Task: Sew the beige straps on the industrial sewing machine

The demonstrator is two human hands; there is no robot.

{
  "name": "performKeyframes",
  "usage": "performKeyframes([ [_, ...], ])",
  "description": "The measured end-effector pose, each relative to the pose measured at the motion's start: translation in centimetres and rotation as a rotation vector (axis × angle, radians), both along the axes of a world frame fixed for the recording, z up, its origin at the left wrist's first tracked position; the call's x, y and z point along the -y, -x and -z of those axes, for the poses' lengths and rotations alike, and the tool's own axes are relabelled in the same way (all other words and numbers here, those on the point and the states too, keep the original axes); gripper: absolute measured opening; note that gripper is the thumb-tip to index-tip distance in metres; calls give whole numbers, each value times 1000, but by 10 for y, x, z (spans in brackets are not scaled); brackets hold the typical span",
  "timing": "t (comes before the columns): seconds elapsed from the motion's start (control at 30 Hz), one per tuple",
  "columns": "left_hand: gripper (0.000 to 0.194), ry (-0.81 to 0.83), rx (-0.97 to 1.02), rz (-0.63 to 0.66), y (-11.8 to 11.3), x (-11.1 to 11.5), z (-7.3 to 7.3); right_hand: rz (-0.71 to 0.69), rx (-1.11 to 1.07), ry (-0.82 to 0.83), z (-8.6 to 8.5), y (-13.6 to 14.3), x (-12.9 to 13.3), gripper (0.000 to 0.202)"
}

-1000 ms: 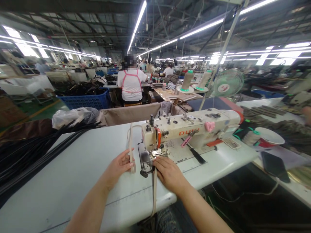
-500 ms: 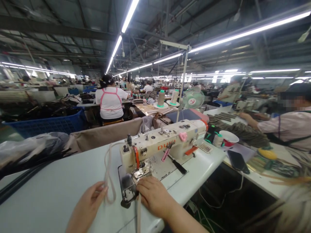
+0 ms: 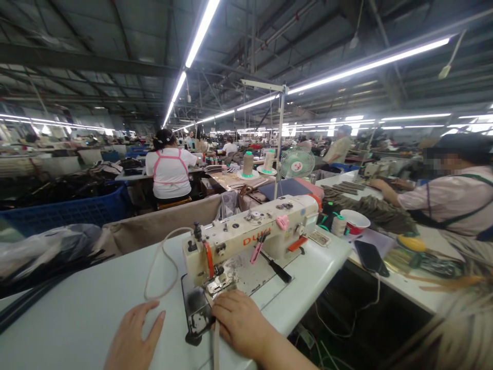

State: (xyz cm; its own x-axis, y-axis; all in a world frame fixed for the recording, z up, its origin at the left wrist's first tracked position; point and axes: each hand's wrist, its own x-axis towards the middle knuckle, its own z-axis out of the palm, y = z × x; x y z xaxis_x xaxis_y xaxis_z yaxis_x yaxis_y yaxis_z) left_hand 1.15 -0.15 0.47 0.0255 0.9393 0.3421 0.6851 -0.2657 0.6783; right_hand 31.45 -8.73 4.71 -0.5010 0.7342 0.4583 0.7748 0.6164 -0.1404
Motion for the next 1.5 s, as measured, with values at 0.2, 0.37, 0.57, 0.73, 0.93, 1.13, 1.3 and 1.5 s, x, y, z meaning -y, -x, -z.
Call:
performKeyframes([
  [0.2, 53, 59, 69, 19, -1, -3, 6, 2, -8, 0, 3, 0, 0, 17],
  [0.37, 52, 61, 61, 15, 1, -5, 9, 5, 11, -12, 1, 0, 0, 14],
  [0.57, 40, 30, 2, 13, -7, 9, -17, -9, -26, -46, -8, 2, 2, 17],
  [0.73, 30, 25, 8, 11, -14, 17, -33, -8, -58, -71, -12, 3, 2, 15],
  [0.93, 24, 26, 38, 38, -16, 22, -37, -11, -72, -63, -15, 4, 4, 17],
  [1.13, 21, 91, 244, 72, -22, 22, -49, -19, -76, -75, -16, 5, 3, 15],
  [1.3, 32, 352, 488, 203, -52, 51, -52, -10, -64, -87, -14, 4, 2, 14],
  [1.5, 65, 830, 821, 518, -88, 121, -60, -27, -88, -110, -9, 4, -4, 13],
])
